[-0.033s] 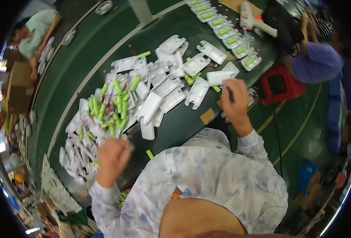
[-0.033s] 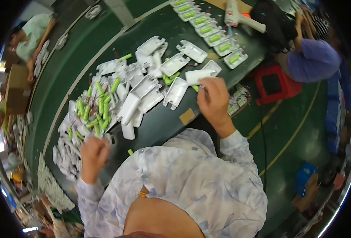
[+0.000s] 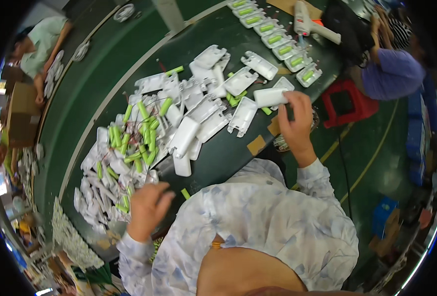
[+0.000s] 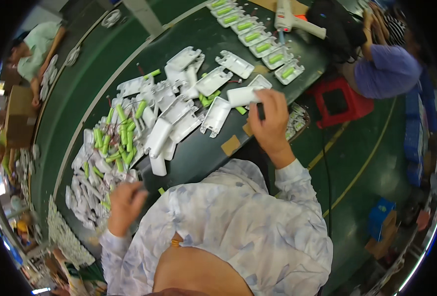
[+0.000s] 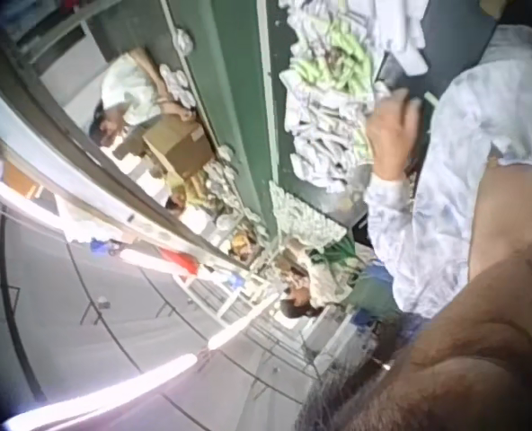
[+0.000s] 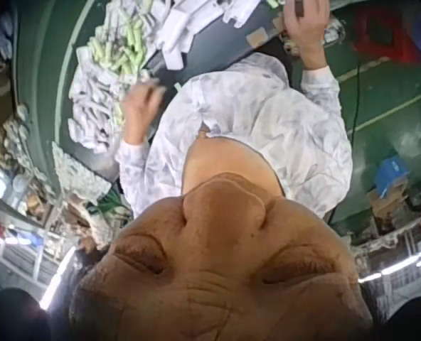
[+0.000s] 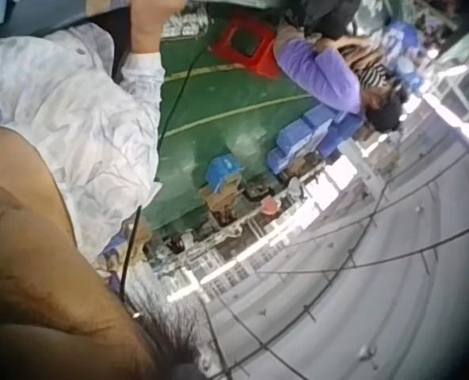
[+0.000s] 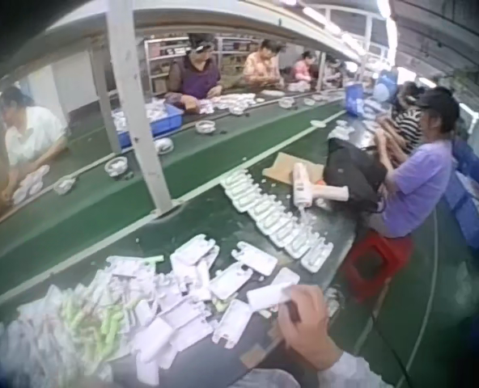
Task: The person assembles electronic components by gluing batteries into plastic casings using a hot glue gun.
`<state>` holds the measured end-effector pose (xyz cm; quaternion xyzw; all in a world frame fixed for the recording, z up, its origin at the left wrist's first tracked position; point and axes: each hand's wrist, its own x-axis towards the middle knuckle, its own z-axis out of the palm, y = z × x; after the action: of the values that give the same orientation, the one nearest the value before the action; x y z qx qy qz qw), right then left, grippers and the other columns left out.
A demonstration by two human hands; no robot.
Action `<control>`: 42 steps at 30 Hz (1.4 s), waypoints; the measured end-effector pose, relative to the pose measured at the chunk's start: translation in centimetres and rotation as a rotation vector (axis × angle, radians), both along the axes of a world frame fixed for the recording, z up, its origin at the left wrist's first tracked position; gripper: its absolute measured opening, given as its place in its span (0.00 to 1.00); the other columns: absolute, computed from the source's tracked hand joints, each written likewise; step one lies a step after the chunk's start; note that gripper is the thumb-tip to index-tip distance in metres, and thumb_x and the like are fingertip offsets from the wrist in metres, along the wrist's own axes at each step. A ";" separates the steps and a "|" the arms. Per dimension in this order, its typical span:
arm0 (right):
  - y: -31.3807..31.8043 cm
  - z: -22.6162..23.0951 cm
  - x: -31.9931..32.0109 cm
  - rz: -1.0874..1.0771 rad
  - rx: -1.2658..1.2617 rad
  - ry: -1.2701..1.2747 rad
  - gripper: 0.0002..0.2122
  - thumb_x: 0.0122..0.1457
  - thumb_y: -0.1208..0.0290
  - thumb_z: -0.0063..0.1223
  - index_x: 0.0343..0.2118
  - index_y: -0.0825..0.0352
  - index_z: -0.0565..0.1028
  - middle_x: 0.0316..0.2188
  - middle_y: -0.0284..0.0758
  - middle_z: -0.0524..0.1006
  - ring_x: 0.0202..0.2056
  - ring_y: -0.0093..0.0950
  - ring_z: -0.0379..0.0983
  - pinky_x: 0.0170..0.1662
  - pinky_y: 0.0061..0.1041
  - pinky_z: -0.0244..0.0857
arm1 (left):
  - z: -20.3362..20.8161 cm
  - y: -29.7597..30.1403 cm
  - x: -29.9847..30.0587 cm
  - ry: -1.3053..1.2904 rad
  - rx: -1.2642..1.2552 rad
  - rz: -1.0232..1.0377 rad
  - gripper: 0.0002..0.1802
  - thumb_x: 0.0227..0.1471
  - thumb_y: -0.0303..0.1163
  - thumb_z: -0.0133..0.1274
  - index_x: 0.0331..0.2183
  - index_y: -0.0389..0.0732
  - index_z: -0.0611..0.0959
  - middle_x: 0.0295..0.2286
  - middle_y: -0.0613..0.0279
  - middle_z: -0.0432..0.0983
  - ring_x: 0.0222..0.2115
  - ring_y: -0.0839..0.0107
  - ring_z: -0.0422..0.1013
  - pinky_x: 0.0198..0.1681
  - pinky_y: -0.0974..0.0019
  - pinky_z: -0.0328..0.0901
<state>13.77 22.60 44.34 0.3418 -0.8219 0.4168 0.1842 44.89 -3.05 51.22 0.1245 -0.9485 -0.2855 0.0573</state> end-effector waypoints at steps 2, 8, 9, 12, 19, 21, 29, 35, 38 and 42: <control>0.8 1.3 -0.8 -0.071 0.136 0.037 0.19 0.49 0.72 0.63 0.45 0.70 0.75 0.43 0.45 0.71 0.43 0.43 0.68 0.45 0.35 0.64 | -2.4 2.4 2.5 -0.101 0.086 0.010 0.22 0.41 0.27 0.65 0.42 0.41 0.81 0.21 0.59 0.73 0.20 0.59 0.71 0.26 0.60 0.66; 0.7 0.1 -2.4 0.093 0.333 0.102 0.27 0.43 0.62 0.68 0.49 0.63 0.75 0.48 0.44 0.70 0.48 0.44 0.66 0.50 0.42 0.62 | -6.2 3.6 2.0 -0.033 -0.051 -0.009 0.24 0.41 0.25 0.56 0.45 0.44 0.81 0.28 0.59 0.70 0.29 0.62 0.73 0.28 0.62 0.67; 0.5 -0.2 -2.8 0.152 0.310 0.105 0.27 0.43 0.62 0.68 0.49 0.63 0.75 0.48 0.43 0.71 0.48 0.44 0.66 0.50 0.41 0.62 | -6.2 3.8 1.6 -0.033 0.004 0.014 0.21 0.42 0.24 0.56 0.43 0.42 0.81 0.27 0.58 0.70 0.28 0.61 0.72 0.28 0.61 0.66; -0.3 -1.1 -3.2 0.218 0.241 0.054 0.25 0.44 0.65 0.67 0.48 0.63 0.76 0.47 0.42 0.71 0.47 0.43 0.67 0.49 0.40 0.63 | -5.6 4.4 0.1 -0.012 0.086 0.092 0.15 0.43 0.20 0.56 0.38 0.38 0.81 0.25 0.56 0.70 0.25 0.59 0.71 0.27 0.60 0.66; -2.2 -1.2 -2.6 0.316 0.123 0.036 0.20 0.46 0.70 0.66 0.44 0.66 0.77 0.44 0.41 0.73 0.44 0.41 0.69 0.47 0.35 0.65 | -2.8 1.8 -4.1 0.089 -0.239 0.077 0.08 0.46 0.18 0.57 0.32 0.37 0.81 0.24 0.53 0.72 0.24 0.54 0.71 0.27 0.57 0.66; -2.0 -1.3 -3.2 0.327 0.029 0.079 0.17 0.47 0.70 0.65 0.41 0.66 0.78 0.41 0.39 0.73 0.43 0.39 0.69 0.45 0.34 0.66 | -0.8 0.5 -5.7 0.063 -0.417 0.073 0.08 0.45 0.20 0.58 0.32 0.38 0.81 0.24 0.54 0.73 0.25 0.55 0.72 0.27 0.57 0.66; -2.4 0.2 -6.8 0.217 -0.071 0.012 0.09 0.50 0.79 0.57 0.36 0.69 0.76 0.34 0.39 0.74 0.36 0.39 0.72 0.39 0.33 0.68 | 4.2 -3.0 -22.1 0.206 -0.353 -0.264 0.09 0.47 0.30 0.60 0.33 0.37 0.82 0.27 0.54 0.76 0.27 0.56 0.73 0.30 0.58 0.67; -6.0 0.9 -10.4 0.150 0.510 0.031 0.23 0.45 0.64 0.66 0.45 0.64 0.75 0.35 0.38 0.74 0.40 0.39 0.72 0.39 0.36 0.70 | 1.3 -3.2 -35.3 -0.505 -0.427 -0.124 0.45 0.40 0.55 0.62 0.56 0.43 0.71 0.42 0.49 0.79 0.44 0.53 0.75 0.46 0.55 0.68; -6.1 0.9 -11.1 0.156 0.579 0.006 0.26 0.44 0.61 0.67 0.47 0.64 0.74 0.34 0.38 0.73 0.39 0.38 0.72 0.37 0.37 0.70 | -0.5 -2.1 -37.6 -0.553 -0.367 -0.195 0.44 0.38 0.50 0.62 0.57 0.44 0.70 0.42 0.48 0.78 0.44 0.53 0.75 0.47 0.56 0.68; -6.5 0.1 -11.6 0.131 0.497 0.016 0.23 0.45 0.61 0.66 0.44 0.64 0.74 0.32 0.39 0.72 0.37 0.38 0.73 0.35 0.37 0.70 | -2.6 -3.1 -40.6 -0.425 -0.242 -0.218 0.42 0.37 0.43 0.63 0.56 0.45 0.71 0.43 0.47 0.78 0.45 0.52 0.74 0.48 0.57 0.68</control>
<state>2.17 16.05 44.46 0.4323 -0.8738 0.2103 0.0734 4.27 -6.13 48.64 0.0709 -0.9744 -0.1417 -0.1597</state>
